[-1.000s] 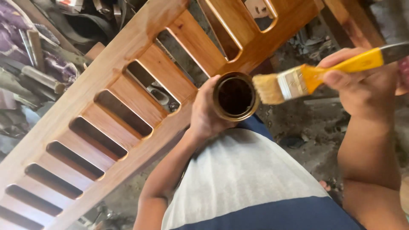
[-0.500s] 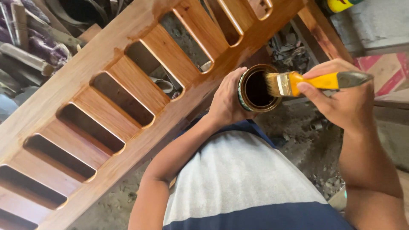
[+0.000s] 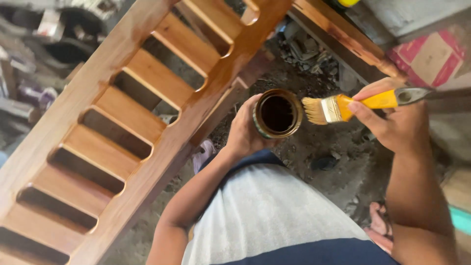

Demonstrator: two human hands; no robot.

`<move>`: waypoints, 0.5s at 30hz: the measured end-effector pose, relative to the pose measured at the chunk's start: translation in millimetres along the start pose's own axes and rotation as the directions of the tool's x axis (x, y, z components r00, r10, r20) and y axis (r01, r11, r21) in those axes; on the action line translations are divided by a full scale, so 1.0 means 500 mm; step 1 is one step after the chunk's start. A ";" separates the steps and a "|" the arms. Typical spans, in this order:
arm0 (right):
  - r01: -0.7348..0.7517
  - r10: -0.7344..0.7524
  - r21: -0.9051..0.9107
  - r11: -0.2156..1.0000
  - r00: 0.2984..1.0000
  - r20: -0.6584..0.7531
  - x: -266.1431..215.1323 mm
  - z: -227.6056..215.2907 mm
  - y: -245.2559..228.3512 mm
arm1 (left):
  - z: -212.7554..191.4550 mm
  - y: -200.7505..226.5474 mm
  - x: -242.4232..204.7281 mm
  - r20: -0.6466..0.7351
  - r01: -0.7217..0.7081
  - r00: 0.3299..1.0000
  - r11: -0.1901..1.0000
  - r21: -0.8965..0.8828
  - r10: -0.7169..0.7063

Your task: The recorder is applying varnish to a wooden bed frame or headboard using a paintbrush.

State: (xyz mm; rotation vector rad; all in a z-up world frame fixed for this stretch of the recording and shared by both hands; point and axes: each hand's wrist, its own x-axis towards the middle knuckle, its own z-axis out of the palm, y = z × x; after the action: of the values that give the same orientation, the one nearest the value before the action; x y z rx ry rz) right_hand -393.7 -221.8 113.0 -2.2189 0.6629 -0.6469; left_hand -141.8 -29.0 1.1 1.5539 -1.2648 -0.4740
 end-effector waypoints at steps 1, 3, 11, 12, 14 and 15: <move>-0.099 0.118 0.253 0.963 0.991 -0.062 -0.037 -0.011 0.043 | 0.015 0.007 -0.005 0.005 0.036 0.999 0.998 -0.045 -0.036; -0.143 0.253 0.487 0.862 0.953 -0.167 -0.133 0.010 0.177 | 0.046 0.020 -0.027 0.026 0.054 0.998 0.989 -0.134 -0.051; -0.201 0.935 0.978 0.065 0.355 0.011 -0.546 0.387 0.660 | 0.087 0.016 -0.171 -0.030 0.090 0.995 0.994 -0.063 -0.092; -0.171 0.962 0.984 -0.055 0.255 0.098 -0.629 0.453 0.734 | 0.087 0.020 -0.199 -0.094 0.183 0.975 0.970 -0.160 -0.199; -0.132 0.966 0.975 -0.180 0.163 0.201 -0.734 0.572 0.810 | 0.069 0.053 -0.223 -0.155 0.264 0.939 0.931 -0.252 -0.308; -0.115 0.959 0.962 -0.249 0.109 0.261 -0.785 0.607 0.819 | 0.051 0.084 -0.220 -0.078 0.419 0.738 0.545 -0.726 -0.671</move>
State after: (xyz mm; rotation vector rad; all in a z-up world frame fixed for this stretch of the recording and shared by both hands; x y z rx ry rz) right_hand -604.7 -76.8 -477.3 0.0478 1.3215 -0.8669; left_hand -222.8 60.1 -3.5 1.2766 -0.1943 -0.9046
